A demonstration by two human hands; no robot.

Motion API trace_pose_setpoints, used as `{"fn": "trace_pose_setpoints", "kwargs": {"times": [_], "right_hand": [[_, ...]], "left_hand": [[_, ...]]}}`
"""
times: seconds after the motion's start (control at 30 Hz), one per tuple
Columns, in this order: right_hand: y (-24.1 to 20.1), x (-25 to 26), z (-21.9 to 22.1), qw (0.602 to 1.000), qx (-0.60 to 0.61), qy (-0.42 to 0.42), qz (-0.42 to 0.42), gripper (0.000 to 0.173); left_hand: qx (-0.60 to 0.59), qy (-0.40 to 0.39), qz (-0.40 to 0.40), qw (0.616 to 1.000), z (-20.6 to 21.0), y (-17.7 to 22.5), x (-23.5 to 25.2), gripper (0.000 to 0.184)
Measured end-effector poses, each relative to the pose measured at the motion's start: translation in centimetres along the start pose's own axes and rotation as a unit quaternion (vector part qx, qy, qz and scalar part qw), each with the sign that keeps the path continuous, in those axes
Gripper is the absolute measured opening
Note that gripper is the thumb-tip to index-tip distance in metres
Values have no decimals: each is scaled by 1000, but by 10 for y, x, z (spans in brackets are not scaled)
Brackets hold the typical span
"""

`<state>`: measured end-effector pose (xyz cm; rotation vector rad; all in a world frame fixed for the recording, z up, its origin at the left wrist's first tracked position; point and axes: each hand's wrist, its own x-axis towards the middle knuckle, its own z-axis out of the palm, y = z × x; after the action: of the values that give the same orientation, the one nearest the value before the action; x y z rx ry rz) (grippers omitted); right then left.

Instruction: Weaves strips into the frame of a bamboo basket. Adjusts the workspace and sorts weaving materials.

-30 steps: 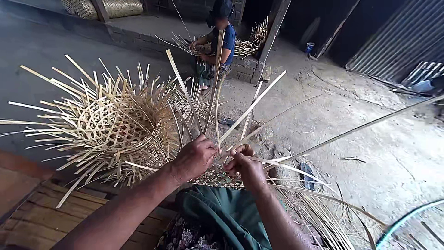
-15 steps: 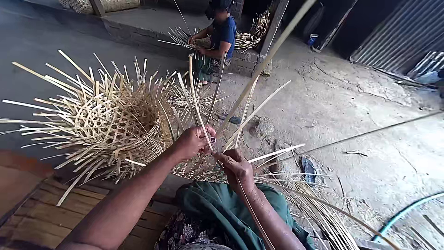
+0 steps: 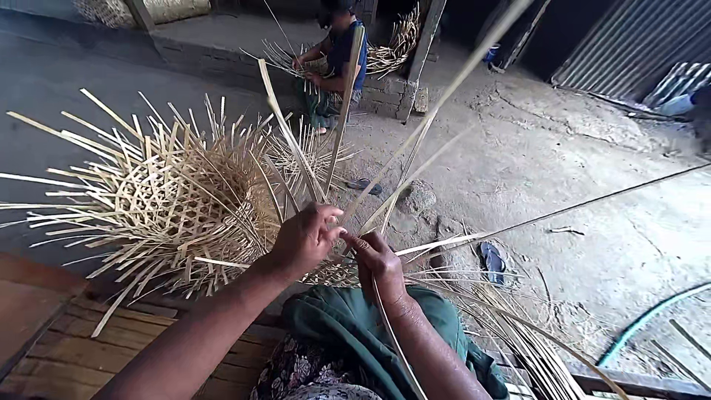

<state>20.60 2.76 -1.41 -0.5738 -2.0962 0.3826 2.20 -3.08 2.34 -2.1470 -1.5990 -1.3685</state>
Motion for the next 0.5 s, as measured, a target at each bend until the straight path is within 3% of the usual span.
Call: {"fn": "trace_pose_setpoints", "kwargs": {"times": [0.1,0.2,0.33,0.43,0.5], "right_hand": [[3,-4,-5,991,86,7,100,22],[8,-4,-19,972,116,21,205,40],[11,23,-53,953,-45,-62,292,41],[1,54,-88,951,-110,-1,290,35],[0,67,-118,962,-97,63,246,27]], "left_hand": [[114,-137,125,976,8,5,15,36],[160,-201,136,957,10,7,42,29],[174,-178,161,955,14,32,84,9],[164,-122,214,955,16,69,119,11],[157,-66,247,954,12,98,138,12]]}}
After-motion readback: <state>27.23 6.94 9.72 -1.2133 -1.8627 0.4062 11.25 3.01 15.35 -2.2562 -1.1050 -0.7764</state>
